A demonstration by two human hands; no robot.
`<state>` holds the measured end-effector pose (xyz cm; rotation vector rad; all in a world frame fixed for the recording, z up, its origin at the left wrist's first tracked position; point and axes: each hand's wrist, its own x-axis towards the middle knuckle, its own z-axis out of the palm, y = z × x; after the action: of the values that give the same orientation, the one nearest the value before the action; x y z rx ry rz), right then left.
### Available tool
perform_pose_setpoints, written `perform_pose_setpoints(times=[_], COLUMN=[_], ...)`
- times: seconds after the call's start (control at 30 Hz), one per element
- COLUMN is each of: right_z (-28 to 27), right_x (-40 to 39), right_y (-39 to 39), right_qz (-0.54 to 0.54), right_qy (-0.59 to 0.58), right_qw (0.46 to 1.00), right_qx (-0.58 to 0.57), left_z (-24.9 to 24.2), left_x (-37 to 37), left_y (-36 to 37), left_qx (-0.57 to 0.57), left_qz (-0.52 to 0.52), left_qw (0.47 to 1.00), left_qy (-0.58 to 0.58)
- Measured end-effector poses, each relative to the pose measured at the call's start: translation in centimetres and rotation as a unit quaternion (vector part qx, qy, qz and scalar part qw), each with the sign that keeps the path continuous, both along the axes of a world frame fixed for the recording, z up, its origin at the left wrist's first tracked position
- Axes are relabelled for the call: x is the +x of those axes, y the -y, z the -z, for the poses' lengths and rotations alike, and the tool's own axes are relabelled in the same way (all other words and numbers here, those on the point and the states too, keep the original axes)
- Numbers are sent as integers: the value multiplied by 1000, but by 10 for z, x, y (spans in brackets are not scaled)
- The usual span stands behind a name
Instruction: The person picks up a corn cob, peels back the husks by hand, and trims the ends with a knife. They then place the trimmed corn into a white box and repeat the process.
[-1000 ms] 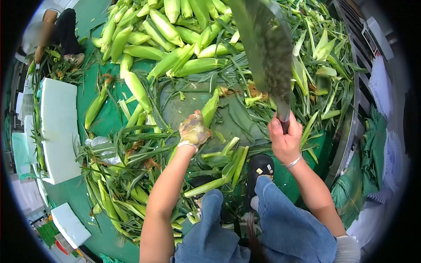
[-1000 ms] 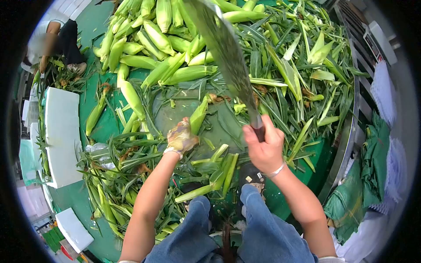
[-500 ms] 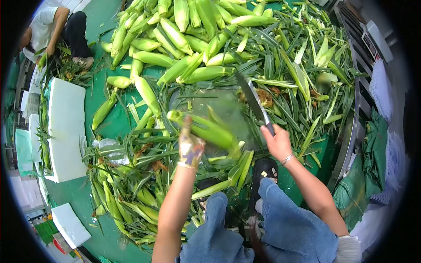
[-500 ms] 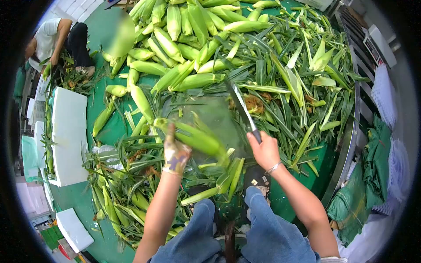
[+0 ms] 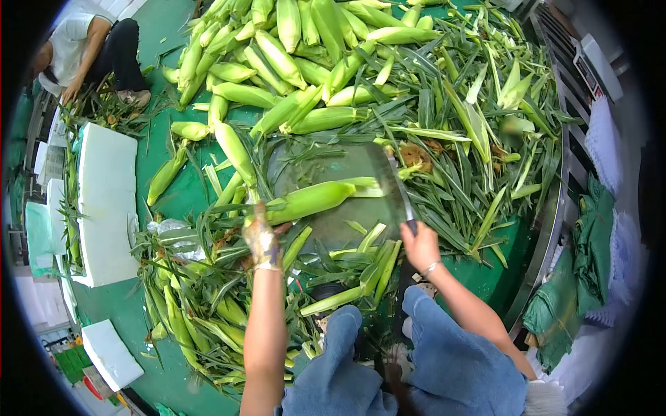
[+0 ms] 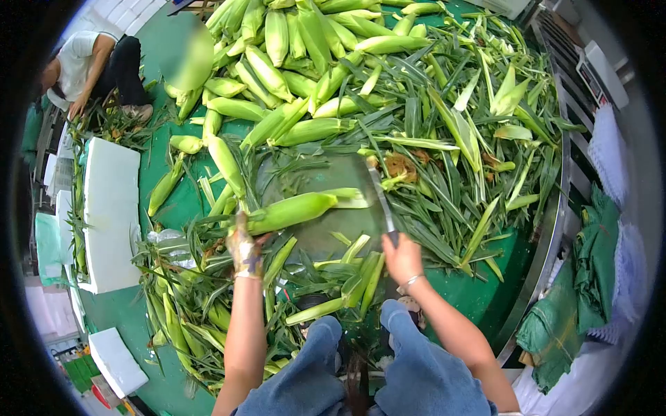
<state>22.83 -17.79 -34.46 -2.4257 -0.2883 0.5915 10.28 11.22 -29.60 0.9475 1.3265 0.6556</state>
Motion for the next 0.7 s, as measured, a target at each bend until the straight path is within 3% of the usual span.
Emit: perform_pose_setpoints(times=[0.1,0.17,0.23,0.27,0.3,0.33,0.37,0.4,0.47,0.53,0.6,0.7], right_z=[-3,-9,-25,-31,-43,-51,-58,-64,-68,-52,-46,-34], right_x=[18,31,32,30,23,16,10,5,-6,-15,-23,-23], right_y=[39,63,78,82,79,75,69,65,50,41,26,10], right_qz=[44,65,56,16,-9,-20,-38,-54,-84,-109,-124,-177], right_qy=[87,120,113,122,121,122,87,51,21,21,-34,-94], right_qw=[995,990,992,992,992,992,995,997,996,993,990,978], right_qx=[21,-30,-29,-41,-24,-19,-9,-1,37,29,65,51], left_z=[13,4,20,0,-12,-30,-44,-85,-104,-105,-74,-23], left_x=[-44,-46,-31,0,16,44,60,70,79,62,35,-41], left_y=[-37,-52,-103,-125,-157,-188,-223,-232,-245,-224,-175,-111], left_qx=[-54,-83,-127,-93,-31,-27,-38,-165,-112,-24,78,55], left_qz=[-9,-43,-41,-109,4,-36,32,13,116,197,166,310], left_qw=[995,986,935,924,906,879,855,805,795,860,943,948], left_qy=[87,137,328,355,423,474,516,570,585,469,278,40])
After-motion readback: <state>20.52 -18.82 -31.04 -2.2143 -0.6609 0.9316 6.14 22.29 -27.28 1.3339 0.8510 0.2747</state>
